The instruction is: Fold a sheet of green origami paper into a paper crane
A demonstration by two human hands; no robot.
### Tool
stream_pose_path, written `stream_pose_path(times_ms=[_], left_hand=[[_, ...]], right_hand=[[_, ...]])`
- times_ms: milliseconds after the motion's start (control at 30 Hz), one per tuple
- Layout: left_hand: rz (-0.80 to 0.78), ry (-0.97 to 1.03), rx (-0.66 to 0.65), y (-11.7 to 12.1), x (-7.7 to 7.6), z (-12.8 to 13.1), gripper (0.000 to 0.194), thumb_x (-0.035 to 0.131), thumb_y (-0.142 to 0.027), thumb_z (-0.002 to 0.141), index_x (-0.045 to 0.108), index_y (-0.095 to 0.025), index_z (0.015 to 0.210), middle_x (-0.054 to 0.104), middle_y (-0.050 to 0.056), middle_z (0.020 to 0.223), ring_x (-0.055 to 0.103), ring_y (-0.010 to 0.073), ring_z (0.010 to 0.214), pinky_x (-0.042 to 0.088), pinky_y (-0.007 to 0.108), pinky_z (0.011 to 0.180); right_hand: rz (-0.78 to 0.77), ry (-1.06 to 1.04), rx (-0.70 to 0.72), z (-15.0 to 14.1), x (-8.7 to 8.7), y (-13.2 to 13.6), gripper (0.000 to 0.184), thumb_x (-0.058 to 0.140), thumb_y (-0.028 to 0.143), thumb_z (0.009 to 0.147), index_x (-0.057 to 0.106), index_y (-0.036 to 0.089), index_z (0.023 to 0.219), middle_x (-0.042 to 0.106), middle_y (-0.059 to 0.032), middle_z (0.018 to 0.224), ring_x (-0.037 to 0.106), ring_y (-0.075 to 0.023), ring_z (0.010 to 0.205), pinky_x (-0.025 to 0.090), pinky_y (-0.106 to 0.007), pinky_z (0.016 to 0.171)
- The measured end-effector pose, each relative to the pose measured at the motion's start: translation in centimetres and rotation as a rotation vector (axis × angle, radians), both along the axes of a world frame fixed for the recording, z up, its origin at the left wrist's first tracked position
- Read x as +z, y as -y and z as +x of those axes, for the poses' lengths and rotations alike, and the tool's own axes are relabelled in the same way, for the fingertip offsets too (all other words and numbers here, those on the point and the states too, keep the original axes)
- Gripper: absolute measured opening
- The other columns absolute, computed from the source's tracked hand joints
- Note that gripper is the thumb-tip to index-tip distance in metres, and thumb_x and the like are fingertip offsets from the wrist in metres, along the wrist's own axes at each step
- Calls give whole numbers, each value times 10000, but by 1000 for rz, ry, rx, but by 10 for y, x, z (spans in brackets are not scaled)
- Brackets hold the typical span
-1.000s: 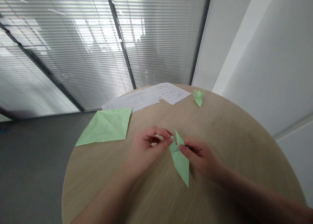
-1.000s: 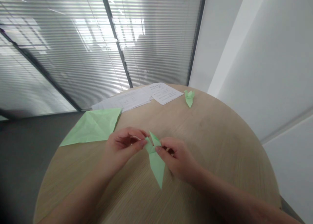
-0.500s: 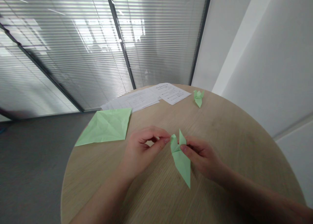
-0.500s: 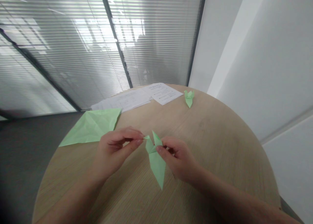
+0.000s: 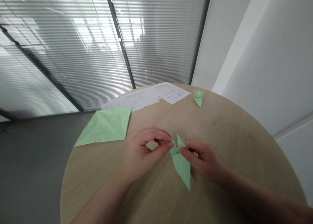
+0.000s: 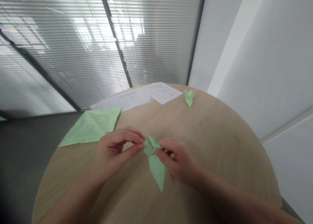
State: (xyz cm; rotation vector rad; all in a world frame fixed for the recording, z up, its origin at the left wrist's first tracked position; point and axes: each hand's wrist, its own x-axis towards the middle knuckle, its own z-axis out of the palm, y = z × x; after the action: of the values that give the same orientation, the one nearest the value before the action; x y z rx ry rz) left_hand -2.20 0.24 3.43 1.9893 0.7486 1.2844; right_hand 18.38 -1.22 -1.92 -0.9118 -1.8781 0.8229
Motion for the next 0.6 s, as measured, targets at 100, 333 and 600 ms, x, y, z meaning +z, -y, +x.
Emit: stream_pose_path(times_ms=[100, 333, 600], left_hand=[[-9, -24, 29, 1, 0, -1, 76, 743, -160, 816, 730, -191, 884, 706, 28, 803, 613, 127, 686, 499, 240, 607], [-65, -28, 8, 1, -2, 0, 56, 707, -166, 844, 707, -184, 791, 697, 35, 765, 628, 144, 700, 499, 267, 643], [-82, -11, -3, -1, -1, 0, 92, 698, -162, 844, 693, -181, 754, 690, 40, 773, 625, 146, 711, 502, 271, 660]], right_hand=[[20, -6, -13, 0, 1, 0, 287, 508, 290, 969, 585, 151, 730, 552, -18, 694, 498, -98, 660, 380, -212, 608], [49, 22, -7, 1, 1, 0, 315, 509, 281, 973, 519, 155, 684, 507, -6, 669, 468, -92, 642, 358, -216, 599], [102, 24, 27, 0, 2, 1, 307, 517, 213, 960, 450, 160, 665, 455, 15, 647, 435, -78, 624, 338, -203, 591]])
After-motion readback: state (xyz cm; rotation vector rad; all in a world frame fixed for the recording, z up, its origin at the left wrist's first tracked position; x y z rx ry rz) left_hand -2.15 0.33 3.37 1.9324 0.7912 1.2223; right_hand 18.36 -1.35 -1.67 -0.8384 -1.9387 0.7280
